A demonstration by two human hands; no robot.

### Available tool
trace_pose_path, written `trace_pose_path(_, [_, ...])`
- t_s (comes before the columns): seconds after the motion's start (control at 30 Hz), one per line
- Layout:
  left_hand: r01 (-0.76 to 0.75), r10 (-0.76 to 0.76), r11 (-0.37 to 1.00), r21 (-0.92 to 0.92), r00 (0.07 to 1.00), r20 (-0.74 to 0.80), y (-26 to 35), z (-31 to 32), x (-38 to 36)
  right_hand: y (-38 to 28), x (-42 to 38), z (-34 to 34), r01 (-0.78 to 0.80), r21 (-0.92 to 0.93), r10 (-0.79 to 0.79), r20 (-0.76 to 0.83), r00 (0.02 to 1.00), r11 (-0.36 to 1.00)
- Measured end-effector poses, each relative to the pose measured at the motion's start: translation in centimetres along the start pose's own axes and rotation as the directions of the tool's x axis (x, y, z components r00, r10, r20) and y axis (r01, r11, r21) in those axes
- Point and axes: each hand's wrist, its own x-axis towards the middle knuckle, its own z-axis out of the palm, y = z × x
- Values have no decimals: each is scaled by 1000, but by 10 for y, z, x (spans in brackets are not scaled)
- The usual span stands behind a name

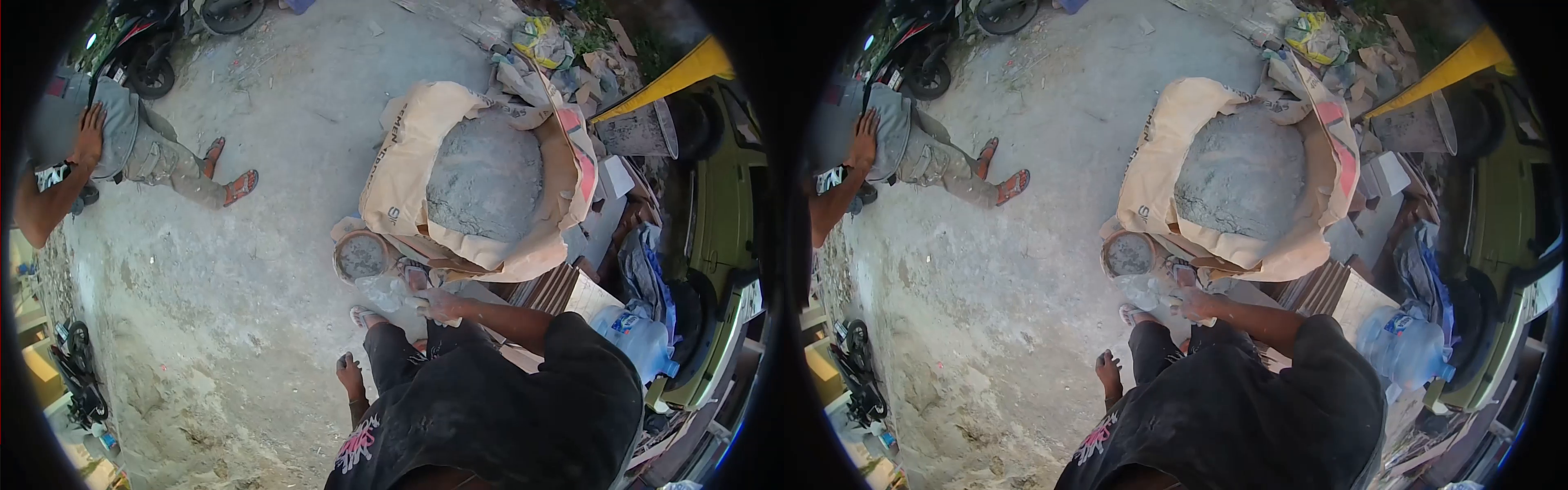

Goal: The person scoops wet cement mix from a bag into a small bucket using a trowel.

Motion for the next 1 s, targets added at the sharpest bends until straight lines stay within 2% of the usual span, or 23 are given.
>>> trace_pose_path(0.03, [-55,55,998,9,997,52,21,11,8,-37,-41,-26,-71,59,69,39,997,996])
trace_pose_path(0.1, [-191,189,981,15,979,79,58,41,23,-27,-82,-44,71,-43,-74,-71,995,997])
trace_pose_path(0.17, [-395,377,900,185,918,126,105,71,17,-45,-138,-70,89,-30,-94,-226,970,996])
trace_pose_path(0.2, [-465,434,851,245,884,172,141,87,-4,-48,-158,-80,95,-30,-100,-231,968,995])
trace_pose_path(0.27, [-569,511,750,337,822,252,201,124,-49,-50,-183,-97,36,19,-24,-433,901,999])
trace_pose_path(0.3, [-602,531,708,371,799,284,217,144,-64,-43,-183,-102,48,13,-38,-435,899,999])
trace_pose_path(0.37, [-488,381,684,543,873,305,247,184,-83,-20,-169,-115,34,244,128,-617,776,969])
trace_pose_path(0.4, [-516,422,668,536,856,297,254,205,-87,-6,-155,-121,43,237,115,-614,781,971])
trace_pose_path(0.47, [-551,474,631,547,831,290,248,228,-71,14,-124,-131,115,61,-7,-856,517,991])
trace_pose_path(0.53, [-645,581,571,508,755,305,239,252,-48,13,-115,-138,122,70,5,-884,467,990])
trace_pose_path(0.6, [-654,571,564,505,750,333,247,258,-51,15,-106,-143,-47,73,86,-913,399,996])
trace_pose_path(0.67, [-652,551,558,513,754,358,242,263,-49,17,-105,-147,-78,93,118,-897,426,993])
trace_pose_path(0.73, [-797,850,244,553,450,274,226,269,-35,19,-104,-149,-107,116,152,-877,456,988])
trace_pose_path(0.77, [-796,851,231,559,444,281,230,268,-37,23,-101,-150,-132,99,149,-879,452,986])
trace_pose_path(0.83, [-795,789,412,445,556,263,247,265,-50,35,-92,-156,-151,84,144,-884,445,985])
trace_pose_path(0.9, [-810,772,418,411,555,309,271,260,-75,47,-85,-161,-185,-53,37,-893,448,981])
trace_pose_path(0.93, [-822,753,431,372,555,354,281,258,-87,45,-86,-166,-181,-54,35,-892,452,982])
trace_pose_path(1.0, [-829,747,443,342,552,370,292,255,-103,33,-90,-177,-144,-15,74,-806,588,989])
